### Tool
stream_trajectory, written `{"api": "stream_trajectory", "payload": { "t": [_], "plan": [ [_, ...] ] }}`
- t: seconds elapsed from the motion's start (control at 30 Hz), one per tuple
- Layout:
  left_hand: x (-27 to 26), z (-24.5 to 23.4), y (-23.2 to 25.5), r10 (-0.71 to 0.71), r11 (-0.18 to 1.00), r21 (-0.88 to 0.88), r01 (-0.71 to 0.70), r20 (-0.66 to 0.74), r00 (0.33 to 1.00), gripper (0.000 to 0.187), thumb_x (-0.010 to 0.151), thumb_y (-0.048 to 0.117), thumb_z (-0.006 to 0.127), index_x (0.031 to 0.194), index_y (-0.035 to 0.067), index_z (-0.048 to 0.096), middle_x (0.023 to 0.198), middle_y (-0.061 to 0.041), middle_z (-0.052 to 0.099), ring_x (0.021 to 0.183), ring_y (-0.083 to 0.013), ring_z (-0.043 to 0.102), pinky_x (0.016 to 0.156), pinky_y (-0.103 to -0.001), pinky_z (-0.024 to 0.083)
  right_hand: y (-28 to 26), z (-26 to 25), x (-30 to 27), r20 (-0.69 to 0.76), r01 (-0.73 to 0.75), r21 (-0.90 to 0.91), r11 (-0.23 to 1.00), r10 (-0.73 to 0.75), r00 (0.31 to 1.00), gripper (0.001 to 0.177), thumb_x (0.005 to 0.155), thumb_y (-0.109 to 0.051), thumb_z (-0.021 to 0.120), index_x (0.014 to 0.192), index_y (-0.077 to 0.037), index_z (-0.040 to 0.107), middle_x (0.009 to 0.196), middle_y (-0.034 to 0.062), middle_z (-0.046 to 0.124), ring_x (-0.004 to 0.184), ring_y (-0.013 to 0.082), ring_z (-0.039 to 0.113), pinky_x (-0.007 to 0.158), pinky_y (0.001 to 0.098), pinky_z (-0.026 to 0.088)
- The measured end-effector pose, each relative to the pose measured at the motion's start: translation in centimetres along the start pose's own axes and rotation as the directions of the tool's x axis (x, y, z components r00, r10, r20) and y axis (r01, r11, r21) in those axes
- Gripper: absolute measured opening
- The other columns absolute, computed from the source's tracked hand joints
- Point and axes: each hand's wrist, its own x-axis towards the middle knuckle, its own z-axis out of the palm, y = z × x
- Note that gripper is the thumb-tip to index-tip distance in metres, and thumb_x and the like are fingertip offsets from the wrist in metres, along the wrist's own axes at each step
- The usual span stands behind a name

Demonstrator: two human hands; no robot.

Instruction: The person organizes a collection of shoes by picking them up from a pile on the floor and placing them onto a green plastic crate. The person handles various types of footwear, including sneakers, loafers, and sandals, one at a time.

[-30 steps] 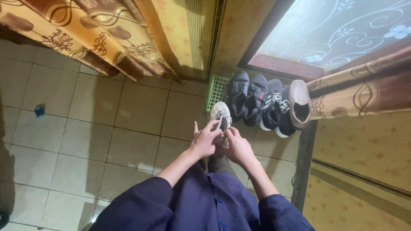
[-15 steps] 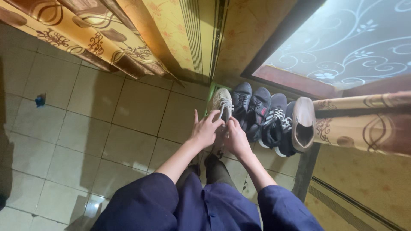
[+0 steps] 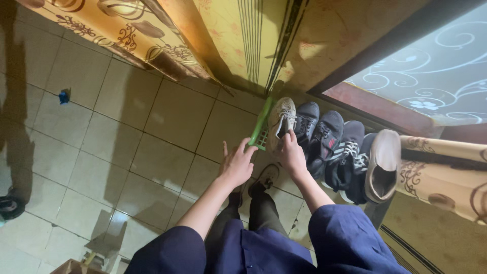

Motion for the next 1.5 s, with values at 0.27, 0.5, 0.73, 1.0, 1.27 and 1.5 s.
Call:
{"api": "stream_trajectory", "payload": {
  "t": [0.27,0.5,0.73,1.0,1.27,1.5],
  "plan": [
    [0.8,-1.2,-0.4,0.001,1.0,-0.018,-0.003,-0.129,0.992,0.052,0.086,0.02,0.072,0.135,0.019,0.056,0.154,-0.011,0.041,0.135,-0.0311,0.051,0.118,-0.073,0.012,-0.5,3.8,2.4,0.086,-0.088,-0.119,0.989,0.098,0.991,0.04,0.081,-0.01,0.07,0.113,0.0,0.048,0.157,0.0327,0.034,0.079,0.0493,0.069,0.066,0.0534,0.058],
    [0.4,-1.9,0.6,-0.031,0.998,-0.062,0.024,-0.108,0.994,0.049,0.086,0.021,0.071,0.133,0.02,0.058,0.153,-0.01,0.042,0.131,-0.0309,0.054,0.119,-0.072,0.014,2.8,9.6,2.7,0.204,-0.016,-0.098,0.995,0.036,0.978,0.019,0.088,-0.011,0.065,0.105,-0.003,0.062,0.151,0.0346,0.039,0.083,0.0486,0.071,0.07,0.0513,0.06],
    [-0.3,-1.8,0.2,-0.029,0.997,-0.079,0.022,-0.093,0.995,0.046,0.087,0.021,0.071,0.132,0.02,0.059,0.15,-0.009,0.044,0.132,-0.0308,0.054,0.118,-0.073,0.015,6.7,12.3,2.1,0.117,0.453,-0.114,0.884,-0.441,0.89,0.004,0.094,-0.017,0.069,0.092,-0.015,0.071,0.105,0.0077,0.06,0.121,0.0474,0.069,0.101,0.0447,0.058],
    [-0.3,-2.7,1.0,-0.004,0.998,-0.063,0.0,-0.054,0.999,0.046,0.088,0.022,0.07,0.133,0.021,0.058,0.15,-0.009,0.044,0.127,-0.0308,0.058,0.119,-0.072,0.014,2.3,5.7,2.8,0.219,-0.013,-0.071,0.997,0.028,0.975,0.041,0.083,-0.021,0.072,0.123,-0.018,0.071,0.156,0.0318,0.038,0.117,0.0447,0.064,0.1,0.0521,0.051],
    [1.4,-4.8,4.4,0.128,0.989,-0.055,-0.138,-0.148,0.981,0.051,0.085,0.02,0.07,0.135,0.02,0.058,0.154,-0.011,0.04,0.129,-0.0353,0.056,0.118,-0.074,0.01,-4.0,-4.3,1.5,-0.04,-0.036,0.16,0.987,0.043,0.998,0.039,0.092,-0.018,0.06,0.131,-0.02,0.066,0.162,0.0292,0.033,0.123,0.0486,0.058,0.104,0.0556,0.045],
    [2.1,-10.8,11.3,0.341,0.934,0.02,-0.358,-0.359,0.869,0.05,0.08,0.02,0.071,0.129,0.018,0.062,0.152,-0.01,0.041,0.141,-0.0355,0.049,0.114,-0.074,0.012,-8.5,-17.6,0.9,-0.249,0.103,0.166,0.981,-0.059,0.967,0.042,0.098,-0.017,0.055,0.14,-0.016,0.061,0.161,0.0342,0.028,0.137,0.0531,0.044,0.109,0.058,0.034]
  ]
}}
